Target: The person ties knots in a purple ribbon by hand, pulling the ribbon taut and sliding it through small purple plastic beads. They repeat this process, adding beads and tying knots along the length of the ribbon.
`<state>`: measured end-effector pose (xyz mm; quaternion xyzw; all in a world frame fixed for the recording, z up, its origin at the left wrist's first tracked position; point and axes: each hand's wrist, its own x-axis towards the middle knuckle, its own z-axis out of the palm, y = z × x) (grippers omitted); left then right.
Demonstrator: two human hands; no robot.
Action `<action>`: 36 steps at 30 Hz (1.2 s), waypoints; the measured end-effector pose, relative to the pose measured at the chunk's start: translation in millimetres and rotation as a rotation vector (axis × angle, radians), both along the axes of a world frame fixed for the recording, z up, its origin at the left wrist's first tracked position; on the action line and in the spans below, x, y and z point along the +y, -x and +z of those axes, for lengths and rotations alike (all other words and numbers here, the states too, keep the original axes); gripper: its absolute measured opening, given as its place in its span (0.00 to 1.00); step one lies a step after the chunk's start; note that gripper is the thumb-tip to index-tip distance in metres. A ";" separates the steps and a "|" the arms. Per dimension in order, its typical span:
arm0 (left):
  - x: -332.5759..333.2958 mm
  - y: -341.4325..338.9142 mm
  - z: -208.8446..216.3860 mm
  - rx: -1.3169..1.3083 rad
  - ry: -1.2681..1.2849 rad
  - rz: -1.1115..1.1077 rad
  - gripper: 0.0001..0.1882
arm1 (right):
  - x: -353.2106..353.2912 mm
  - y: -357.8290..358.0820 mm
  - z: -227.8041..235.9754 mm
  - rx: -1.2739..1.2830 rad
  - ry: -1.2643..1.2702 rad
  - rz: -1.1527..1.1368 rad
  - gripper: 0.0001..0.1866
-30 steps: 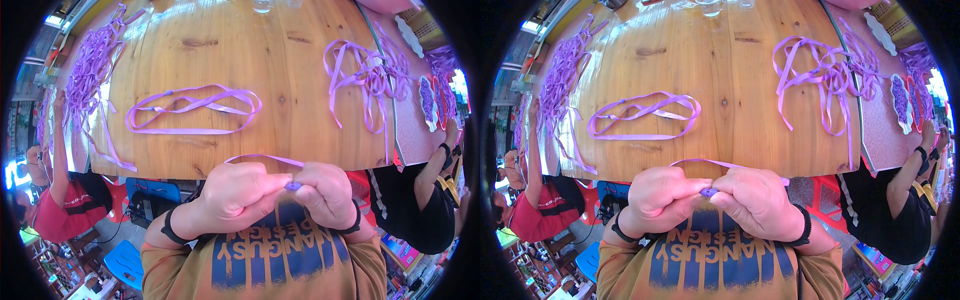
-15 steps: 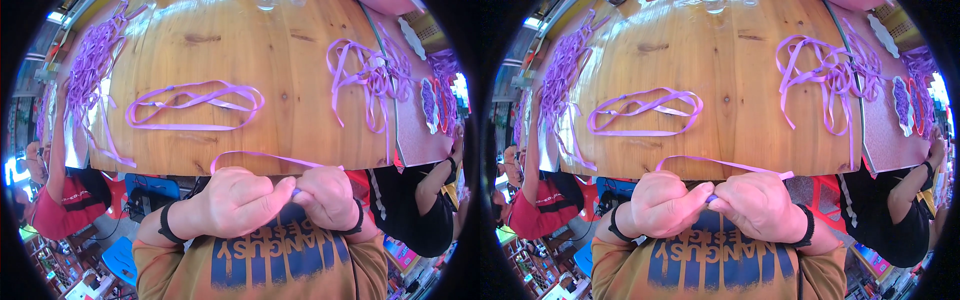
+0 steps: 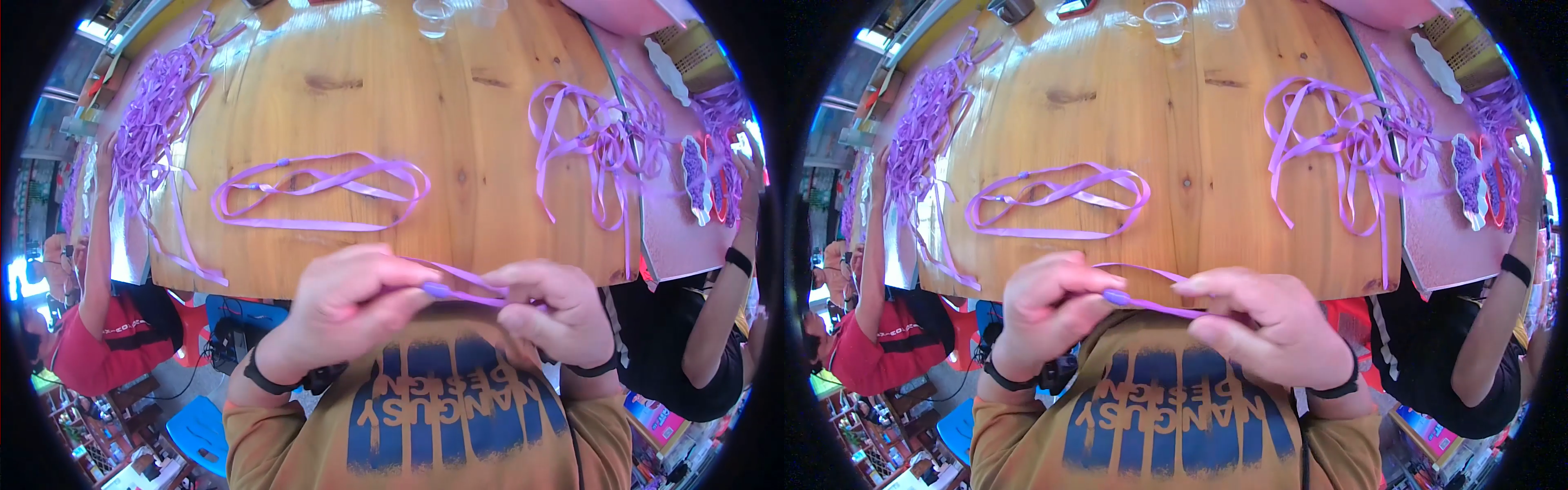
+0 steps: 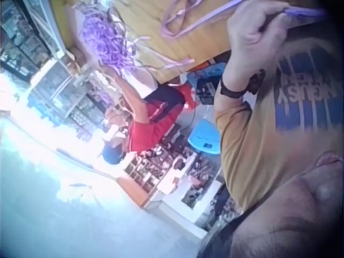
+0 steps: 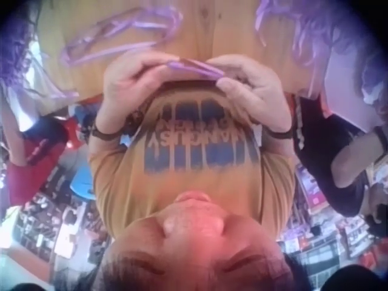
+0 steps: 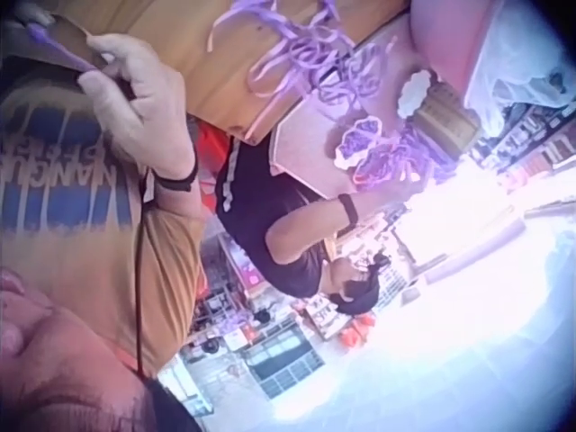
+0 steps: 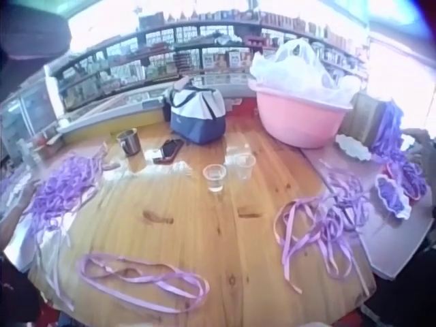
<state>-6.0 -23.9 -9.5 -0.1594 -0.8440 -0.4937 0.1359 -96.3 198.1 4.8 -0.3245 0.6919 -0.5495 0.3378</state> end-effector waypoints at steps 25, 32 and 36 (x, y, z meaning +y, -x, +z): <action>-129.1 -57.9 -28.4 -0.111 0.462 0.849 0.14 | -22.3 8.8 -20.8 -0.114 0.169 -0.423 0.20; -70.2 -44.1 -9.7 -0.225 0.341 0.695 0.05 | 14.7 -2.3 -25.2 0.245 -0.056 -0.592 0.13; -29.5 -9.7 9.6 -0.198 0.344 0.309 0.04 | 25.3 -6.1 -31.3 0.190 -0.078 -0.398 0.05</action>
